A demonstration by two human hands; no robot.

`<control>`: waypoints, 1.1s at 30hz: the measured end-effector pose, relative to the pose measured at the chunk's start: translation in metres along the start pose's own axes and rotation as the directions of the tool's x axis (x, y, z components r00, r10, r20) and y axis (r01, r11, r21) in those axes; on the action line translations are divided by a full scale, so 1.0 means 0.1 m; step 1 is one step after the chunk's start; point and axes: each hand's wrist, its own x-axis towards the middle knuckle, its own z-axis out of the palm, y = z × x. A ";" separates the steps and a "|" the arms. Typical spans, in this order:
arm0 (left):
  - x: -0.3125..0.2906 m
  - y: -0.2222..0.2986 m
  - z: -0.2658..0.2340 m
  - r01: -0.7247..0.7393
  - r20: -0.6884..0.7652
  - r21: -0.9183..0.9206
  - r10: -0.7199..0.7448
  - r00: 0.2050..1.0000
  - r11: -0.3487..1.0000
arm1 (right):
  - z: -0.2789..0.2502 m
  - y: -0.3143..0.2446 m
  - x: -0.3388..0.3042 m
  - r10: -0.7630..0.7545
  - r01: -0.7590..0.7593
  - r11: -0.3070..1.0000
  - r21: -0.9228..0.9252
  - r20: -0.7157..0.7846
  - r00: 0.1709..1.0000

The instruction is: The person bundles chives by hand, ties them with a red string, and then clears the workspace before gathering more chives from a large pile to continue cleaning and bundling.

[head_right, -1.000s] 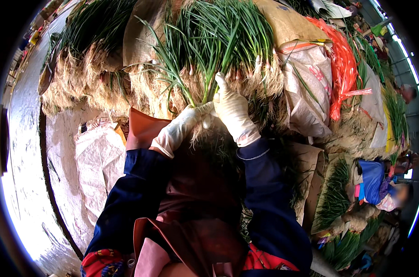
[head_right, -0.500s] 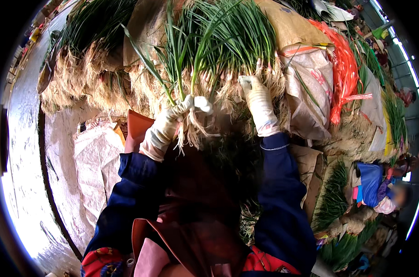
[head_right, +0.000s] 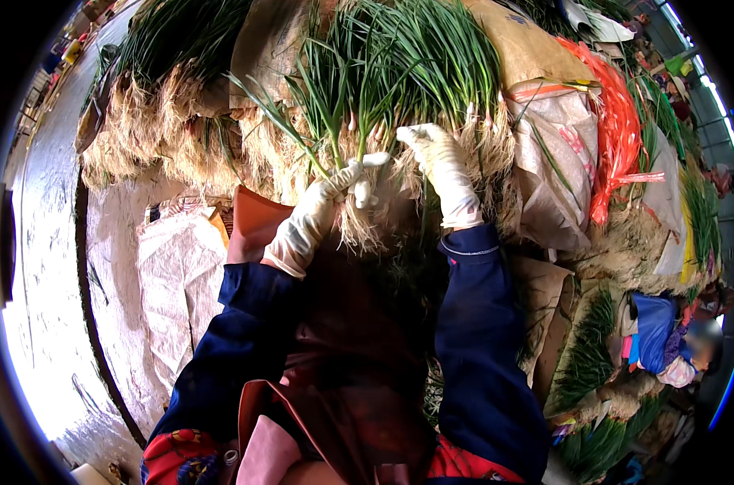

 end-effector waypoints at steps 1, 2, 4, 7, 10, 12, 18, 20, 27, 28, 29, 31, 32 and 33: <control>0.00 -0.01 0.00 0.067 -0.070 0.028 -0.065 0.995 0.997 | 0.06 -0.16 -0.10 0.083 -0.115 0.967 0.229 0.144 0.986; -0.02 -0.03 0.00 0.058 -0.074 0.051 -0.054 0.996 0.997 | 0.07 -0.35 -0.22 0.149 -0.262 0.903 0.340 0.325 0.934; 0.00 -0.10 0.13 0.067 -0.067 0.089 -0.061 0.996 0.994 | 0.16 -0.27 -0.22 0.128 -0.230 0.888 0.397 0.268 0.955; -0.11 -0.06 0.11 0.135 -0.190 -0.030 -0.138 0.972 0.990 | 0.18 -0.38 -0.30 -0.017 -0.068 0.953 0.295 0.278 0.960; -0.30 0.09 0.13 0.069 -0.155 -0.002 -0.069 0.985 0.998 | 0.03 -0.26 -0.30 -0.037 0.015 0.997 0.073 0.297 0.954; -0.39 0.19 0.02 0.029 0.153 -0.173 -0.002 0.988 0.984 | -0.31 0.22 -0.41 0.082 -0.137 0.958 0.254 0.218 0.973; -0.80 0.97 0.48 -0.356 0.315 -0.419 0.501 0.806 0.836 | -0.73 0.24 -0.46 0.047 0.049 0.942 -0.333 0.274 0.961; -0.55 0.89 0.53 -0.320 0.310 -0.551 0.545 0.779 0.771 | -1.26 0.19 -0.05 -0.104 0.070 0.970 -0.235 -0.139 0.985; -0.08 0.76 -0.02 -0.349 0.052 -0.192 0.365 0.930 0.917 | -0.48 -0.18 0.71 -0.075 -0.092 0.899 -0.429 -0.358 0.931; -0.09 0.72 -0.11 -0.355 -0.015 -0.158 0.357 0.934 0.922 | -0.22 -0.34 0.60 -0.097 -0.064 0.897 -0.437 -0.338 0.936; 0.02 0.63 -0.09 -0.344 -0.049 -0.091 0.340 0.939 0.935 | -0.20 -0.22 0.61 -0.300 -0.029 0.630 -0.776 -0.279 0.912; 0.15 0.55 -0.05 -0.333 -0.127 -0.005 0.329 0.936 0.943 | -0.01 -0.11 0.70 -0.397 -0.103 0.245 -0.964 -0.196 0.896; 0.16 0.56 -0.03 -0.312 -0.178 0.059 0.317 0.932 0.948 | 0.11 -0.06 0.68 -0.460 -0.036 0.159 -0.987 -0.106 0.881; 0.16 0.57 -0.07 -0.304 -0.196 0.126 0.324 0.926 0.944 | 0.24 -0.05 0.62 -0.518 0.032 0.067 -0.997 -0.007 0.855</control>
